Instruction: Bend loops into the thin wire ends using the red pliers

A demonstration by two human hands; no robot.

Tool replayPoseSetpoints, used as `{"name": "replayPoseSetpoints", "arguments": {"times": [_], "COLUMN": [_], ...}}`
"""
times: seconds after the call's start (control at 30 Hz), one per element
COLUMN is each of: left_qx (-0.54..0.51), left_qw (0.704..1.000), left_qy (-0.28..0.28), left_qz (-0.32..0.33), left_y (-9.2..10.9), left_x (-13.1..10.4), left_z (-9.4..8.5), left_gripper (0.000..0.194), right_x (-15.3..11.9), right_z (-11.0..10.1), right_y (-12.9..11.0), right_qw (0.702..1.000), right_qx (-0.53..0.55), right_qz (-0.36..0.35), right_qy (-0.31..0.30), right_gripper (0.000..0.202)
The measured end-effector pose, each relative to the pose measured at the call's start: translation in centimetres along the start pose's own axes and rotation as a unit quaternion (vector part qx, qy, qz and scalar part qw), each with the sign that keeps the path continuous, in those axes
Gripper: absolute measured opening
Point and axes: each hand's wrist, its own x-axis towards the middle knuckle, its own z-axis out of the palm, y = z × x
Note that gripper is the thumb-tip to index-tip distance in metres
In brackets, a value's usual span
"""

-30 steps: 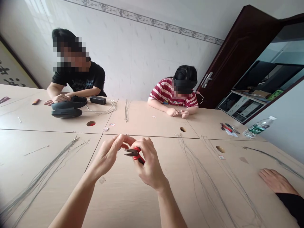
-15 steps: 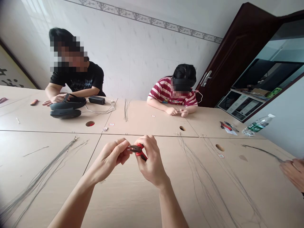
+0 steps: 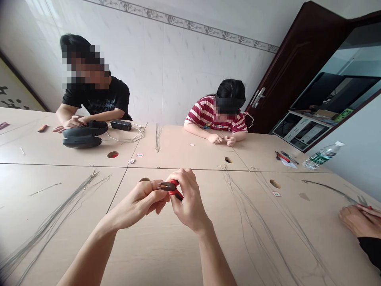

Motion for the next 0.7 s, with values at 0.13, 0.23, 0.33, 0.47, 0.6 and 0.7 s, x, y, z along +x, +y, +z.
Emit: {"name": "replayPoseSetpoints", "arguments": {"times": [0.13, 0.23, 0.33, 0.47, 0.6, 0.7], "left_qx": [-0.017, -0.029, -0.035, -0.045, -0.012, 0.022], "left_qw": [0.999, 0.999, 0.998, 0.997, 0.997, 0.999], "left_qy": [0.026, 0.026, 0.039, 0.066, 0.069, 0.037], "left_qz": [-0.017, -0.026, -0.024, -0.023, -0.024, -0.027], "left_y": [-0.26, -0.28, -0.18, 0.0, 0.14, 0.05], "left_x": [-0.09, -0.37, -0.64, -0.71, -0.59, -0.43], "left_z": [-0.08, -0.09, -0.1, -0.09, -0.17, -0.25], "left_gripper": [0.023, 0.022, 0.019, 0.011, 0.013, 0.027], "right_x": [-0.06, -0.11, -0.12, -0.13, -0.13, -0.09], "right_z": [0.01, 0.11, 0.25, 0.39, 0.35, 0.27], "right_y": [0.12, 0.16, 0.19, 0.26, 0.23, 0.05], "right_qw": [1.0, 1.0, 1.0, 1.0, 1.0, 1.0], "right_qx": [-0.013, -0.013, -0.012, -0.012, -0.01, -0.007], "right_qz": [0.001, 0.002, -0.004, -0.007, -0.008, -0.013], "right_qy": [0.0, 0.0, 0.0, -0.001, 0.002, 0.002], "right_gripper": [0.023, 0.024, 0.025, 0.026, 0.026, 0.028]}}
